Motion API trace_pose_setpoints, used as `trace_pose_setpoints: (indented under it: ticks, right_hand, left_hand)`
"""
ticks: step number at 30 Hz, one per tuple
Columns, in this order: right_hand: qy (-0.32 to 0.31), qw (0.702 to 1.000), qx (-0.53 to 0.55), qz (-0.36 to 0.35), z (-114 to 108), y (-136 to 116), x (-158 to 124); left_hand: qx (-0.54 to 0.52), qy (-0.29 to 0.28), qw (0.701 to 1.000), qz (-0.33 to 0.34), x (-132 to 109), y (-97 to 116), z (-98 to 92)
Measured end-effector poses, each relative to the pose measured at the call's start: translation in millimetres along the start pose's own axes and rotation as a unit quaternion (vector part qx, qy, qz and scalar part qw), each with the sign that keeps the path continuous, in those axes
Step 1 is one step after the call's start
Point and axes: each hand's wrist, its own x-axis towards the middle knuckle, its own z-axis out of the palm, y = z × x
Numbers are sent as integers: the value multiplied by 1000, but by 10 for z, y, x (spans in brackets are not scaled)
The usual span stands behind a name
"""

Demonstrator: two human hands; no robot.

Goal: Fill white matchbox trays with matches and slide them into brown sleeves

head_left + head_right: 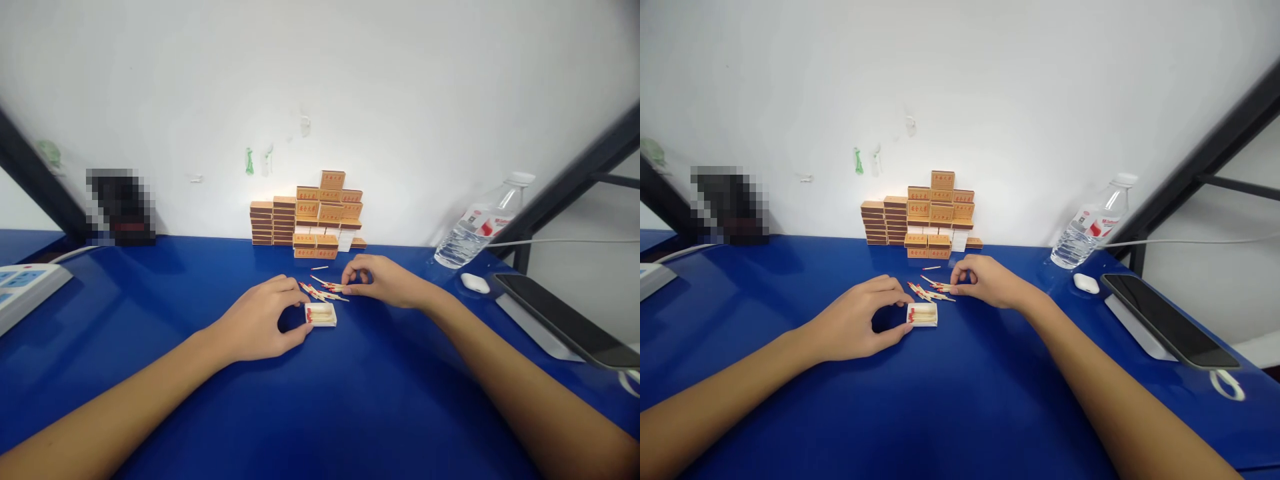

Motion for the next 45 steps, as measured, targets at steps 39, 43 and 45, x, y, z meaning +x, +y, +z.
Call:
trace_pose_setpoints:
  ticks: [39,43,45]
  right_hand:
    - [-23,999,4,38,19,-37,-32]
    - [-26,999,-11,41,11,-68,-38]
    - [-26,999,-12,37,4,-84,-38]
  left_hand:
    - [5,7,1000,3,7,9,0]
    - [2,7,1000,6,15,21,-7]
    - [3,5,1000,5,11,21,-7]
